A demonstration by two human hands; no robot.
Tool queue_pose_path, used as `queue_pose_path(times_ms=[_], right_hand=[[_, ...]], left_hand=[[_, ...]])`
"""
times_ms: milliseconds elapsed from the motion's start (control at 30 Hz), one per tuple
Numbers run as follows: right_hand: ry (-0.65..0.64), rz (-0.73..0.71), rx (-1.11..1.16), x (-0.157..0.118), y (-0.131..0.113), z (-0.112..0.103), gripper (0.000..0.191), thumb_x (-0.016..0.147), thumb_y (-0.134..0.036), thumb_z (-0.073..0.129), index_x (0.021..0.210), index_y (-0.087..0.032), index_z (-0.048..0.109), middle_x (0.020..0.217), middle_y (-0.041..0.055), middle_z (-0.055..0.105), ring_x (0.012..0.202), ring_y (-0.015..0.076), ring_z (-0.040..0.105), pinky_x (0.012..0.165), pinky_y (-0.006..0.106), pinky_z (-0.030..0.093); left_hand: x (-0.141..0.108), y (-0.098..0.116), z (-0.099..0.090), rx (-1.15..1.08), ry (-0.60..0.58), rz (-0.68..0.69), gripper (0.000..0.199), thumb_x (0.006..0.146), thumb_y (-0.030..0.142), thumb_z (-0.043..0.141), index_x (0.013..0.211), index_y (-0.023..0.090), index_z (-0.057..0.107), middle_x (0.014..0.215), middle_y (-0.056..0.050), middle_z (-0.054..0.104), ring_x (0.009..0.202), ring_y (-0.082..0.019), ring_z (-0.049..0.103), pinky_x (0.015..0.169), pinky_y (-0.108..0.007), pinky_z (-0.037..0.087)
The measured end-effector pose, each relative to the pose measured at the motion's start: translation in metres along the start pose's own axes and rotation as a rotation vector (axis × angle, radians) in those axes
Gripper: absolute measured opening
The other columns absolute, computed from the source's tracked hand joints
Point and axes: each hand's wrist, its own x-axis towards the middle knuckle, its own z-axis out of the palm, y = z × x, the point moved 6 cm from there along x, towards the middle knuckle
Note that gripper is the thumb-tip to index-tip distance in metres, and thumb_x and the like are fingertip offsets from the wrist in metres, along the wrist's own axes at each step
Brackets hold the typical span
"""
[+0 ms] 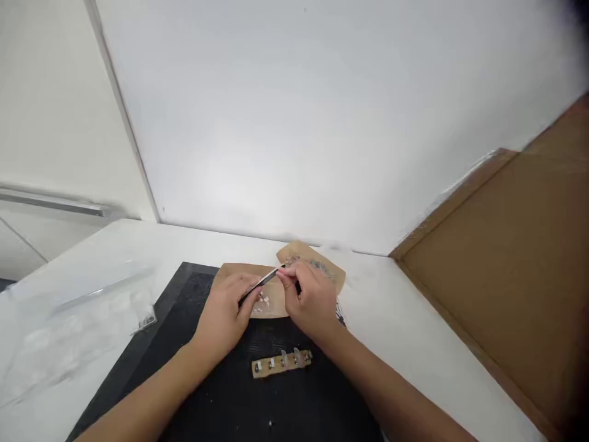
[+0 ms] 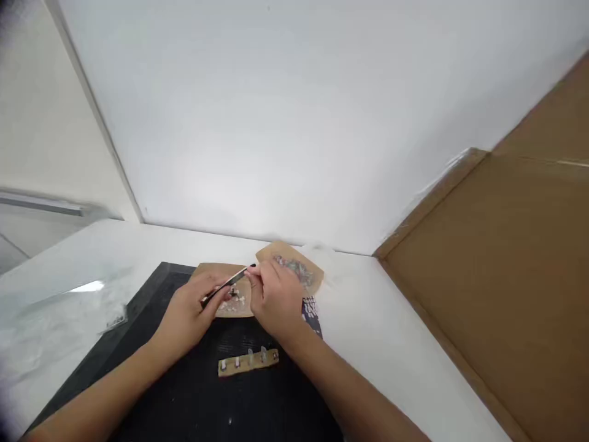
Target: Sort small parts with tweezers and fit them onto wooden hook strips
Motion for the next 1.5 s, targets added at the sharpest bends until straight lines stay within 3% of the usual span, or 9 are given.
queue_pose_path(times_ms=[100, 167, 300, 467, 633, 767, 867, 1133, 1500], right_hand=[[0.064, 0.064, 0.024, -0.001, 0.000, 0.005, 0.016, 0.102, -0.027, 0.055, 0.087, -0.022, 0.061, 0.084, 0.0035, 0.069, 0.079, 0.0194, 0.063, 0.074, 0.032, 0.045], [0.071, 0.070, 0.021, -0.003, -0.003, 0.009, 0.017, 0.102, -0.027, 0.054, 0.087, -0.022, 0.061, 0.083, 0.0040, 0.068, 0.079, 0.0195, 0.063, 0.073, 0.032, 0.044], [0.028, 0.017, 0.001, -0.007, -0.010, 0.014, 0.017, 0.102, -0.024, 0.054, 0.085, -0.022, 0.059, 0.082, 0.0035, 0.067, 0.076, 0.0188, 0.061, 0.070, 0.032, 0.042], [0.108, 0.089, 0.050, -0.007, -0.008, 0.009, 0.018, 0.102, -0.027, 0.054, 0.085, -0.022, 0.058, 0.080, 0.0030, 0.066, 0.074, 0.0185, 0.060, 0.070, 0.032, 0.042], [0.023, 0.090, 0.176, -0.008, -0.013, 0.017, 0.020, 0.101, -0.027, 0.054, 0.082, -0.022, 0.058, 0.078, 0.0013, 0.065, 0.073, 0.0173, 0.061, 0.070, 0.031, 0.043], [0.128, 0.153, 0.175, -0.006, -0.011, 0.010, 0.018, 0.101, -0.028, 0.056, 0.084, -0.022, 0.060, 0.082, 0.0029, 0.067, 0.079, 0.0184, 0.063, 0.073, 0.032, 0.045], [0.027, 0.118, 0.192, -0.006, -0.015, 0.017, 0.020, 0.101, -0.026, 0.055, 0.082, -0.022, 0.058, 0.078, 0.0012, 0.066, 0.074, 0.0175, 0.062, 0.071, 0.032, 0.043], [-0.006, 0.119, 0.153, -0.006, -0.012, 0.021, 0.019, 0.101, -0.027, 0.055, 0.083, -0.022, 0.058, 0.079, 0.0012, 0.067, 0.075, 0.0179, 0.062, 0.072, 0.032, 0.043], [0.022, 0.175, 0.163, -0.004, -0.010, 0.019, 0.019, 0.101, -0.029, 0.055, 0.083, -0.022, 0.059, 0.079, 0.0010, 0.066, 0.075, 0.0173, 0.061, 0.072, 0.031, 0.042]], left_hand=[[-0.006, -0.002, 0.009, -0.092, -0.078, -0.104, 0.029, 0.102, 0.039, 0.052, 0.116, 0.023, 0.073, 0.094, -0.003, 0.073, 0.070, -0.015, 0.071, 0.051, -0.021, 0.054], [-0.007, 0.003, 0.008, -0.046, -0.058, -0.051, 0.028, 0.102, 0.036, 0.052, 0.114, 0.022, 0.074, 0.083, -0.002, 0.071, 0.064, -0.014, 0.068, 0.053, -0.022, 0.053], [-0.008, 0.014, 0.000, 0.132, 0.070, 0.172, 0.027, 0.103, 0.025, 0.052, 0.118, 0.020, 0.074, 0.079, -0.003, 0.068, 0.073, -0.016, 0.065, 0.069, -0.026, 0.052], [-0.012, 0.018, 0.002, 0.200, 0.119, 0.269, 0.031, 0.102, 0.020, 0.052, 0.127, 0.018, 0.070, 0.084, -0.006, 0.066, 0.078, -0.017, 0.063, 0.072, -0.028, 0.050], [-0.014, 0.020, 0.001, 0.177, 0.137, 0.264, 0.031, 0.103, 0.019, 0.051, 0.128, 0.017, 0.069, 0.085, -0.006, 0.067, 0.078, -0.016, 0.063, 0.071, -0.026, 0.049], [-0.014, 0.020, 0.001, 0.152, 0.147, 0.246, 0.030, 0.102, 0.020, 0.052, 0.127, 0.018, 0.070, 0.085, -0.005, 0.068, 0.077, -0.016, 0.064, 0.071, -0.027, 0.050], [-0.014, 0.018, 0.002, 0.159, 0.137, 0.239, 0.030, 0.102, 0.018, 0.052, 0.126, 0.018, 0.070, 0.092, -0.007, 0.071, 0.082, -0.017, 0.066, 0.074, -0.028, 0.051], [-0.013, 0.015, 0.005, 0.175, 0.137, 0.235, 0.032, 0.101, 0.017, 0.052, 0.128, 0.020, 0.069, 0.099, -0.007, 0.073, 0.089, -0.019, 0.068, 0.080, -0.030, 0.053], [-0.011, 0.013, 0.002, 0.126, 0.117, 0.162, 0.028, 0.101, 0.019, 0.053, 0.121, 0.022, 0.072, 0.090, -0.004, 0.074, 0.082, -0.018, 0.069, 0.077, -0.028, 0.052]])
